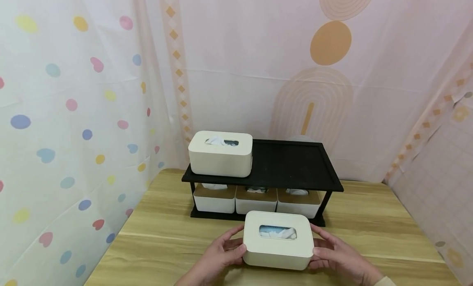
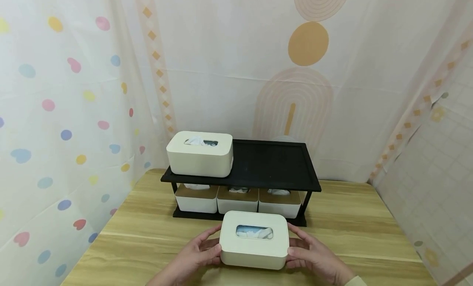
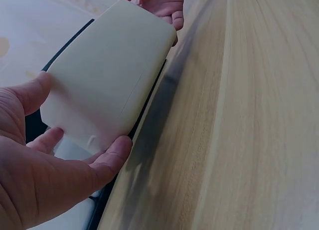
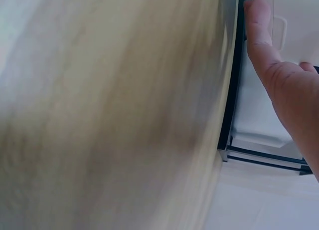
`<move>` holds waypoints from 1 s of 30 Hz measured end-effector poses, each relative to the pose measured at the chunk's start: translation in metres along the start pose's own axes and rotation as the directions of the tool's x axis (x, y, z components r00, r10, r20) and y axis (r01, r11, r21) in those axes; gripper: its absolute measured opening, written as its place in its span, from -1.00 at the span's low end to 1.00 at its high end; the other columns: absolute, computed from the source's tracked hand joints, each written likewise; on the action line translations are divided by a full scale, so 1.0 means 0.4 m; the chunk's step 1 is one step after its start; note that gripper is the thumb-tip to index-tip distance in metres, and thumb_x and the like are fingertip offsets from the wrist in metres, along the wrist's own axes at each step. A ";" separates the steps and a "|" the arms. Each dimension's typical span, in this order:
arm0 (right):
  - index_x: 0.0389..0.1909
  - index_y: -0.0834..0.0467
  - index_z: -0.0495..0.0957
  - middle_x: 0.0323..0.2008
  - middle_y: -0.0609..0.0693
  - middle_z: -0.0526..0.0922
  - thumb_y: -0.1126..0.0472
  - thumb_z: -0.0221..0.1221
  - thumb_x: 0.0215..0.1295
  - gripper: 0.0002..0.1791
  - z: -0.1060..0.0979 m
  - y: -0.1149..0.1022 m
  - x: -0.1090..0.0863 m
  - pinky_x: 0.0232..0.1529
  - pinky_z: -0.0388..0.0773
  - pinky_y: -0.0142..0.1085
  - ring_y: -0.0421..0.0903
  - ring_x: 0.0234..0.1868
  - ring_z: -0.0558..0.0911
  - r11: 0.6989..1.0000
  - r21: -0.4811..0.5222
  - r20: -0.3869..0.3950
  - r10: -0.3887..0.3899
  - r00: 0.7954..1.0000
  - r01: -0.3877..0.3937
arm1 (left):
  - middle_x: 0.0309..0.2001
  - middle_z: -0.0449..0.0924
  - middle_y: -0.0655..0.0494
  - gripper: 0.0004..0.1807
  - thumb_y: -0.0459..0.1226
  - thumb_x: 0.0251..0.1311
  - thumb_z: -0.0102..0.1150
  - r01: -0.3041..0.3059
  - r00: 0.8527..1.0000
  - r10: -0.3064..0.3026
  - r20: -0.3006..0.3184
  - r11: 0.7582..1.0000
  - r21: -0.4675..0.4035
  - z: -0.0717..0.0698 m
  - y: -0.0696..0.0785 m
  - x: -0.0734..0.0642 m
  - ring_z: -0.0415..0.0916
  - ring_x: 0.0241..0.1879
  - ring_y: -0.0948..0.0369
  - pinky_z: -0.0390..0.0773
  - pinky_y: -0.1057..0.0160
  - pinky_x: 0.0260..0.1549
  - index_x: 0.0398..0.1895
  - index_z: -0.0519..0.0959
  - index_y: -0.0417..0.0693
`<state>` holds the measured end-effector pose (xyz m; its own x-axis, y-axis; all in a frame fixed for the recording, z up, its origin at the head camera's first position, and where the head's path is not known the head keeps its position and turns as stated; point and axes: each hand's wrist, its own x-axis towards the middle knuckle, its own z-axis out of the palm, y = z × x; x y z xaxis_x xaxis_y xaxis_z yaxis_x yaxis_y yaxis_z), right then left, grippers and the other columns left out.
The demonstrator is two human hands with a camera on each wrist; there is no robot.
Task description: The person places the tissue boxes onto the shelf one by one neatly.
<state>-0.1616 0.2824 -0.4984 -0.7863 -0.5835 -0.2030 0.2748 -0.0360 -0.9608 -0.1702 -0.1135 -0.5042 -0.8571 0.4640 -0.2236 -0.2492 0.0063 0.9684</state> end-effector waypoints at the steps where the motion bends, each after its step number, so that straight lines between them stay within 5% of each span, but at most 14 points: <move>1: 0.68 0.30 -0.54 0.31 0.11 0.58 0.23 -0.07 0.72 -0.09 -0.001 0.001 -0.001 0.20 0.73 -0.11 0.05 0.18 0.73 1.000 0.000 0.007 -0.014 1.000 0.014 | 0.52 0.34 -0.47 -0.09 -0.06 0.44 0.36 0.000 1.000 0.000 -0.003 1.000 0.005 0.001 0.002 -0.001 0.52 0.40 -0.09 0.74 0.01 0.10 0.71 0.16 -0.08; 18: 0.68 0.33 -0.51 0.34 0.07 0.56 0.28 -0.07 0.70 -0.10 0.001 -0.004 -0.020 0.20 0.73 -0.11 0.04 0.17 0.74 0.996 -0.013 0.028 -0.083 0.996 0.083 | 0.51 0.36 -0.46 -0.11 -0.08 0.45 0.36 -0.017 1.000 0.017 0.008 1.000 0.000 0.010 0.014 -0.009 0.61 0.27 0.03 0.74 0.09 0.04 0.71 0.16 -0.07; 30: 0.69 0.33 -0.47 0.32 0.06 0.55 0.28 -0.05 0.69 -0.11 0.006 -0.020 -0.032 0.20 0.72 -0.11 0.05 0.17 0.74 0.995 -0.043 0.013 -0.092 0.996 0.093 | 0.54 0.33 -0.43 -0.14 -0.06 0.47 0.34 -0.011 1.000 0.011 0.001 1.000 0.015 0.018 0.033 -0.012 0.50 0.44 -0.12 0.74 0.00 0.13 0.70 0.19 -0.05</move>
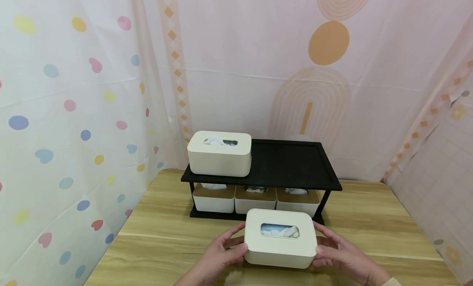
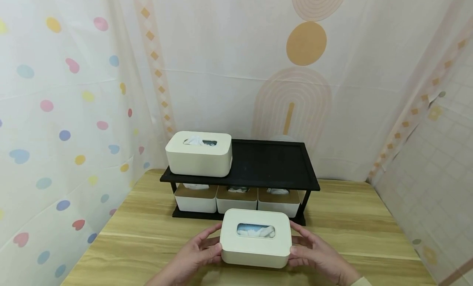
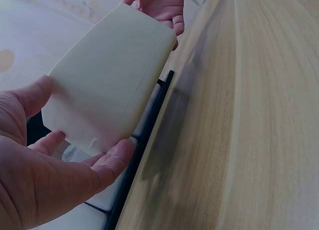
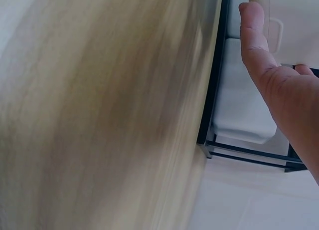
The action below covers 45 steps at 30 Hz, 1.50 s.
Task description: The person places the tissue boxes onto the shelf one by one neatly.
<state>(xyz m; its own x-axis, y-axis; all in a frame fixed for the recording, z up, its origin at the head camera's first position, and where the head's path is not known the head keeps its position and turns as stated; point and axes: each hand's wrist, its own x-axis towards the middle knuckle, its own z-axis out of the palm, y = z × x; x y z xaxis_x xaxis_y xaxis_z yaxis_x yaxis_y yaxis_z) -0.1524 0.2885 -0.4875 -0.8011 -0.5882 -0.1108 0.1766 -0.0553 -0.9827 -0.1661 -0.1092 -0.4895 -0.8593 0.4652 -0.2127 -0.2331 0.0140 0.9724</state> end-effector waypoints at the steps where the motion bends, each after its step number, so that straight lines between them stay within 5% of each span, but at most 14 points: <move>1: 0.68 0.33 -0.48 0.32 0.06 0.55 0.28 -0.05 0.69 -0.11 0.001 -0.002 -0.001 0.20 0.72 -0.11 0.05 0.17 0.74 1.000 -0.003 -0.002 0.002 1.000 -0.002 | 0.54 0.33 -0.43 -0.14 -0.06 0.47 0.34 -0.001 1.000 0.001 -0.001 1.000 0.003 0.000 0.001 0.000 0.50 0.44 -0.12 0.74 0.00 0.13 0.70 0.19 -0.04; 18: 0.70 0.33 -0.43 0.43 0.10 0.44 0.26 -0.01 0.68 -0.09 0.001 -0.041 -0.009 0.21 0.72 -0.05 0.11 0.18 0.73 0.998 -0.058 -0.049 -0.004 0.999 0.001 | 0.54 0.35 -0.40 -0.12 0.00 0.39 0.41 -0.020 0.999 0.020 -0.029 1.000 -0.006 0.018 0.037 -0.006 0.49 0.45 -0.19 0.71 -0.10 0.20 0.68 0.26 0.06; 27: 0.74 0.26 -0.32 0.57 0.58 0.03 0.24 0.03 0.67 -0.11 0.012 -0.076 -0.014 0.20 0.73 -0.06 0.06 0.20 0.70 0.990 -0.140 -0.108 -0.026 0.994 0.011 | 0.55 0.31 -0.43 -0.13 -0.03 0.43 0.37 -0.079 0.997 0.079 -0.024 0.997 -0.016 0.023 0.061 -0.011 0.61 0.30 -0.04 0.68 0.04 0.22 0.70 0.20 0.04; 35: 0.72 -0.19 0.05 0.48 0.16 0.33 0.33 0.03 0.63 -0.23 0.028 -0.112 -0.016 0.18 0.74 -0.11 -0.05 0.22 0.69 0.971 -0.202 -0.092 -0.152 0.984 0.131 | 0.61 0.22 -0.35 -0.16 -0.10 0.50 0.31 -0.129 0.992 0.129 -0.011 0.991 -0.041 0.020 0.109 -0.025 0.57 0.30 0.05 0.65 0.09 0.26 0.72 0.16 0.06; 39: 0.75 -0.09 -0.02 0.46 0.07 0.38 0.36 0.03 0.62 -0.18 0.043 -0.136 -0.014 0.15 0.75 -0.14 -0.07 0.24 0.69 0.956 -0.243 -0.117 -0.195 0.974 0.162 | 0.62 0.27 -0.24 -0.20 -0.12 0.49 0.31 -0.167 0.985 0.166 -0.036 0.986 -0.020 0.020 0.134 -0.027 0.54 0.33 0.05 0.65 0.20 0.24 0.71 0.20 0.12; 45: 0.77 0.09 -0.16 0.58 0.43 0.18 0.33 0.07 0.61 -0.12 0.057 -0.167 -0.012 0.15 0.74 -0.21 -0.19 0.31 0.65 0.945 -0.292 -0.171 -0.200 0.965 0.144 | 0.62 0.29 -0.17 -0.22 -0.19 0.50 0.30 -0.227 0.974 0.226 -0.032 0.974 -0.021 0.020 0.158 -0.030 0.49 0.37 0.02 0.63 0.34 0.20 0.70 0.22 0.12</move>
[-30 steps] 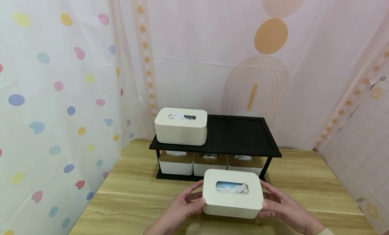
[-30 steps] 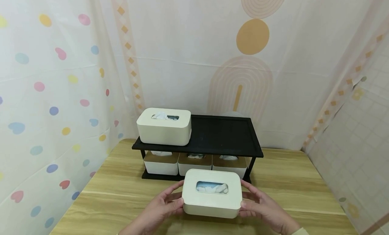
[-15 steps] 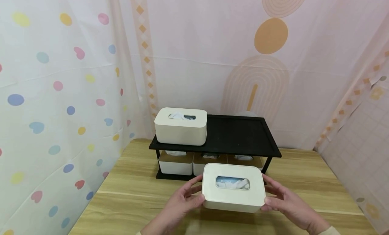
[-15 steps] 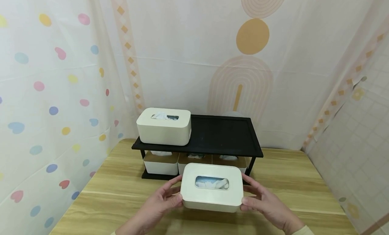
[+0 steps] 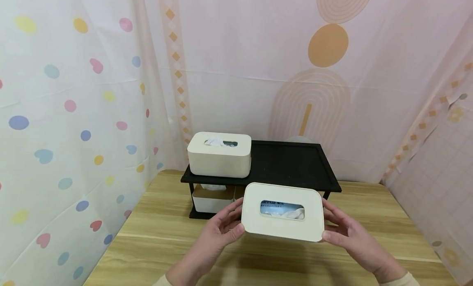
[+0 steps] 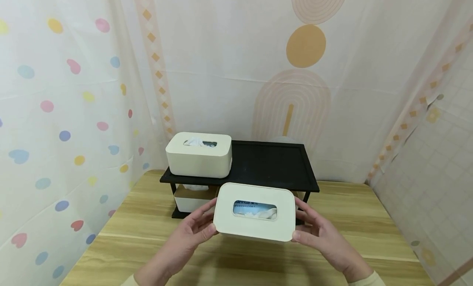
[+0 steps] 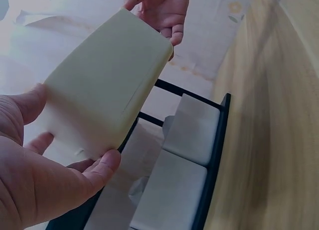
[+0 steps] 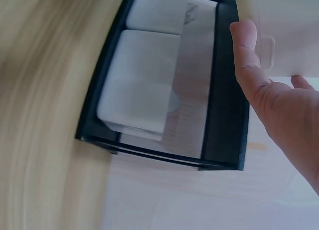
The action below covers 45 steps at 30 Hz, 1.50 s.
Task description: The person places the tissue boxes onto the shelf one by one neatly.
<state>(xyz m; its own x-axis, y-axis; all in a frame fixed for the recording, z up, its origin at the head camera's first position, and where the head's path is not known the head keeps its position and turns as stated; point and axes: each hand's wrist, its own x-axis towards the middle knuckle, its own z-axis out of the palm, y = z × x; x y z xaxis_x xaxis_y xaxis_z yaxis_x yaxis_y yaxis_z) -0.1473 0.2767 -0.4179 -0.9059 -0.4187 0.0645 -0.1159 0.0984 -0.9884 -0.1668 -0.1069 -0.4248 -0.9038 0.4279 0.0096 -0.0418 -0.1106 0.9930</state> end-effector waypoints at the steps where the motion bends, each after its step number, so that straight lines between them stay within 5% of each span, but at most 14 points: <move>1: 0.77 0.09 -0.16 0.58 0.37 0.21 0.34 0.07 0.61 -0.12 -0.001 -0.004 0.001 0.15 0.73 -0.22 -0.20 0.31 0.64 1.000 0.001 0.001 -0.006 1.000 0.006 | 0.62 0.28 -0.18 -0.21 -0.20 0.50 0.30 -0.009 1.000 0.009 0.006 1.000 -0.004 0.000 0.003 0.001 0.48 0.39 0.01 0.62 0.35 0.21 0.70 0.21 0.11; 6: 0.77 -0.03 -0.06 0.44 -0.19 0.44 0.40 0.07 0.58 -0.13 -0.004 -0.019 0.001 0.14 0.73 -0.25 -0.20 0.31 0.65 0.997 -0.017 0.004 -0.070 0.998 0.070 | 0.63 0.28 -0.16 -0.21 -0.23 0.49 0.30 -0.025 1.000 0.025 0.017 1.000 -0.013 0.001 0.018 0.005 0.44 0.43 -0.02 0.61 0.32 0.23 0.70 0.21 0.12; 9: 0.76 -0.05 -0.04 0.40 -0.29 0.48 0.42 0.06 0.57 -0.13 -0.005 -0.030 0.001 0.12 0.73 -0.26 -0.18 0.28 0.66 0.994 -0.047 0.000 -0.102 0.995 0.102 | 0.63 0.29 -0.12 -0.22 -0.23 0.49 0.31 -0.028 1.000 0.028 0.005 1.000 -0.006 0.004 0.028 0.010 0.42 0.45 -0.03 0.61 0.32 0.23 0.69 0.24 0.15; 23: 0.77 -0.04 -0.06 0.38 -0.23 0.52 0.42 0.05 0.59 -0.13 -0.002 -0.062 0.024 0.15 0.69 -0.32 -0.21 0.28 0.66 0.983 -0.127 -0.042 -0.139 0.989 0.133 | 0.66 0.26 0.07 -0.27 -0.18 0.53 0.27 -0.056 0.998 0.056 0.002 0.998 0.022 -0.006 0.048 0.046 0.24 0.62 -0.06 0.56 0.23 0.35 0.67 0.25 0.31; 45: 0.76 0.05 -0.05 0.38 -0.24 0.52 0.42 0.03 0.60 -0.17 -0.005 -0.050 0.039 0.16 0.69 -0.33 -0.20 0.28 0.66 0.988 -0.074 -0.035 -0.141 0.989 0.139 | 0.66 0.25 -0.01 -0.27 -0.16 0.53 0.26 -0.060 0.998 0.060 0.007 0.998 0.035 -0.012 0.037 0.062 0.23 0.62 -0.05 0.51 0.25 0.37 0.68 0.24 0.28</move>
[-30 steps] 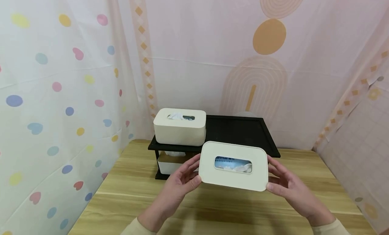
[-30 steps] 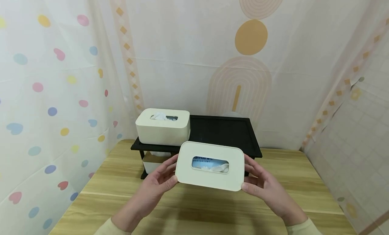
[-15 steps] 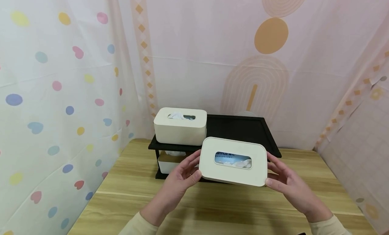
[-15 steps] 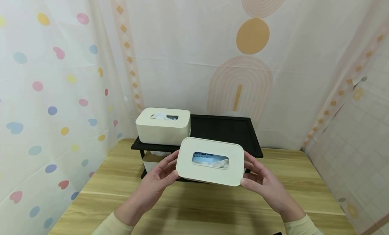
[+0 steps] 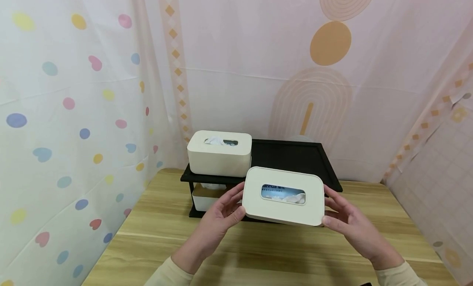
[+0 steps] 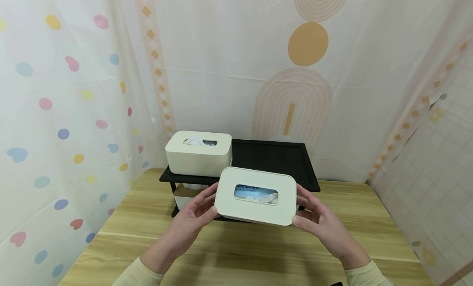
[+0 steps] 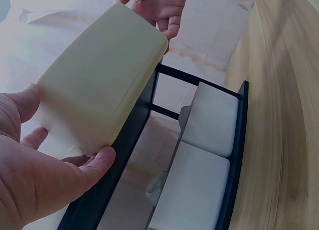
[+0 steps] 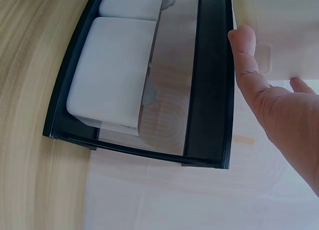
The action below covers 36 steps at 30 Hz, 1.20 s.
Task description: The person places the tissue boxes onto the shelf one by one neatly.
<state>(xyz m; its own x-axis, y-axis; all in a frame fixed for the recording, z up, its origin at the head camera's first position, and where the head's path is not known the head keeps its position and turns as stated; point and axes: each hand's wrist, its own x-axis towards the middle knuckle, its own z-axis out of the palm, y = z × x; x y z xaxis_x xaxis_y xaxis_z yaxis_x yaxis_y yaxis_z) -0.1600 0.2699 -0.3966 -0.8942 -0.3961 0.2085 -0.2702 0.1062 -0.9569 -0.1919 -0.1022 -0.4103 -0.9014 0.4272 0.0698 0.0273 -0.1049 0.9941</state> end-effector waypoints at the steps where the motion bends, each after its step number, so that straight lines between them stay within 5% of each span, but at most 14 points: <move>1: 0.76 0.04 -0.05 0.38 -0.24 0.52 0.42 0.03 0.60 -0.17 0.000 0.000 0.000 0.16 0.69 -0.34 -0.21 0.28 0.66 1.000 0.000 0.001 0.000 1.000 0.000 | 0.66 0.25 -0.01 -0.27 -0.16 0.54 0.26 0.000 1.000 0.000 0.002 1.000 -0.001 0.000 0.000 0.000 0.22 0.62 -0.06 0.51 0.25 0.37 0.68 0.24 0.27; 36: 0.76 0.07 -0.07 0.41 -0.24 0.50 0.43 -0.01 0.61 -0.18 -0.002 0.001 0.001 0.16 0.72 -0.26 -0.18 0.28 0.67 0.998 0.049 0.035 -0.028 0.999 0.026 | 0.66 0.25 -0.04 -0.27 -0.16 0.55 0.24 0.001 1.000 -0.001 0.009 1.000 -0.003 0.000 0.000 0.000 0.23 0.60 -0.07 0.53 0.29 0.33 0.69 0.23 0.24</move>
<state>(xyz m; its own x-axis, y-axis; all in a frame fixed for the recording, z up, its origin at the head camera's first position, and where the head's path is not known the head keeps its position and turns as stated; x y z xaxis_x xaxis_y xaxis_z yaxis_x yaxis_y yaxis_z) -0.1607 0.2707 -0.3967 -0.8732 -0.4308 0.2279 -0.2758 0.0512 -0.9599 -0.1919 -0.1021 -0.4102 -0.8974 0.4357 0.0695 0.0251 -0.1069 0.9940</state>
